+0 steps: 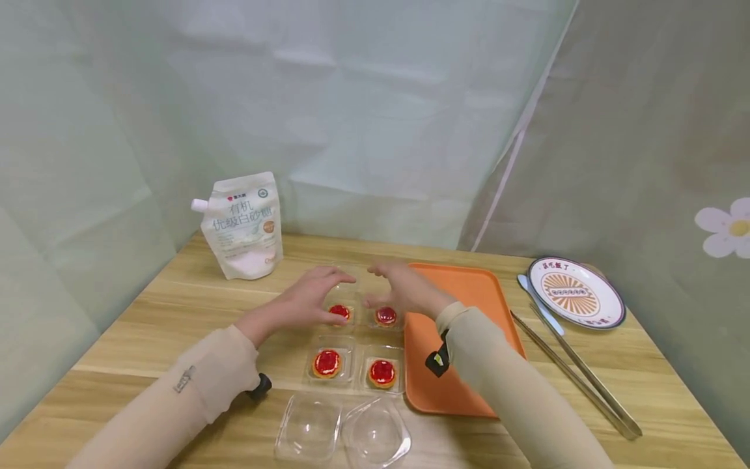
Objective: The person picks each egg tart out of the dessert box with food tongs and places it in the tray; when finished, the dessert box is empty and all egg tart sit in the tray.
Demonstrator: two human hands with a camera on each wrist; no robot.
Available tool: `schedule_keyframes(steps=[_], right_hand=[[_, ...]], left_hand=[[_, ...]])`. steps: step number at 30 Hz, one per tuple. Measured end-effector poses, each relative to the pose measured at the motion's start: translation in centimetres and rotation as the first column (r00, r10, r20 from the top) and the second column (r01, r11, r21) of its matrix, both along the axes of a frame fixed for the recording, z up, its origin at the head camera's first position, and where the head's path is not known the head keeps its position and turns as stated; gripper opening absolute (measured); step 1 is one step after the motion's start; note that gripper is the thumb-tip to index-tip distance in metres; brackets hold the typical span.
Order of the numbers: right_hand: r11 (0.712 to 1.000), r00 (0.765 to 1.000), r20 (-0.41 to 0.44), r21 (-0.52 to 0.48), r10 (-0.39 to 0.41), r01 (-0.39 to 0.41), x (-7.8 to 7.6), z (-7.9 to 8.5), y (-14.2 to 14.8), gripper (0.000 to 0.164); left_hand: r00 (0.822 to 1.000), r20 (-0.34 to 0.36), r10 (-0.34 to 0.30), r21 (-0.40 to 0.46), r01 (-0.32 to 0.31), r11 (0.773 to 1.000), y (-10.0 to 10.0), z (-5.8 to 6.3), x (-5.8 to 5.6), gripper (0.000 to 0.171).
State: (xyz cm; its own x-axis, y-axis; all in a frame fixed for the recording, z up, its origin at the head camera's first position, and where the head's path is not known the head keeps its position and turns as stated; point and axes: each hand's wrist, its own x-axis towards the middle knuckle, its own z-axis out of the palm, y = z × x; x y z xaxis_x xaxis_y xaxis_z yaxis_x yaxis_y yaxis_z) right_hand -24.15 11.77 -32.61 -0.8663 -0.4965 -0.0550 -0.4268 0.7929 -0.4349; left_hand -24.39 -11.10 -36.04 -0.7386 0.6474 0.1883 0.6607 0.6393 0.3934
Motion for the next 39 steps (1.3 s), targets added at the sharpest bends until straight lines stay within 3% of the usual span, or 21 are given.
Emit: schedule_keyframes(steps=[9, 16, 29, 39], right_hand=[[0.987, 0.993, -0.122, 0.159, 0.011, 0.009, 1.4, -1.6, 0.3, 0.077], [0.967, 0.976, -0.210, 0.255, 0.056, -0.001, 1.8, -2.6, 0.4, 0.078], [0.967, 0.976, -0.217, 0.255, 0.031, 0.026, 2.0, -3.3, 0.9, 0.077], [0.976, 0.976, -0.209, 0.218, 0.053, -0.006, 1.8, -3.6, 1.2, 0.077]], left_hand=[[0.999, -0.008, -0.047, -0.104, 0.046, 0.994, 1.8, -0.6, -1.0, 0.076], [0.997, -0.031, -0.077, -0.120, 0.073, 0.990, 2.8, -0.6, -1.5, 0.079], [0.996, -0.016, -0.085, -0.184, 0.080, 0.980, 4.0, -1.5, -2.0, 0.083], [0.998, 0.013, -0.068, -0.169, 0.069, 0.983, 4.7, -1.8, -2.0, 0.079]])
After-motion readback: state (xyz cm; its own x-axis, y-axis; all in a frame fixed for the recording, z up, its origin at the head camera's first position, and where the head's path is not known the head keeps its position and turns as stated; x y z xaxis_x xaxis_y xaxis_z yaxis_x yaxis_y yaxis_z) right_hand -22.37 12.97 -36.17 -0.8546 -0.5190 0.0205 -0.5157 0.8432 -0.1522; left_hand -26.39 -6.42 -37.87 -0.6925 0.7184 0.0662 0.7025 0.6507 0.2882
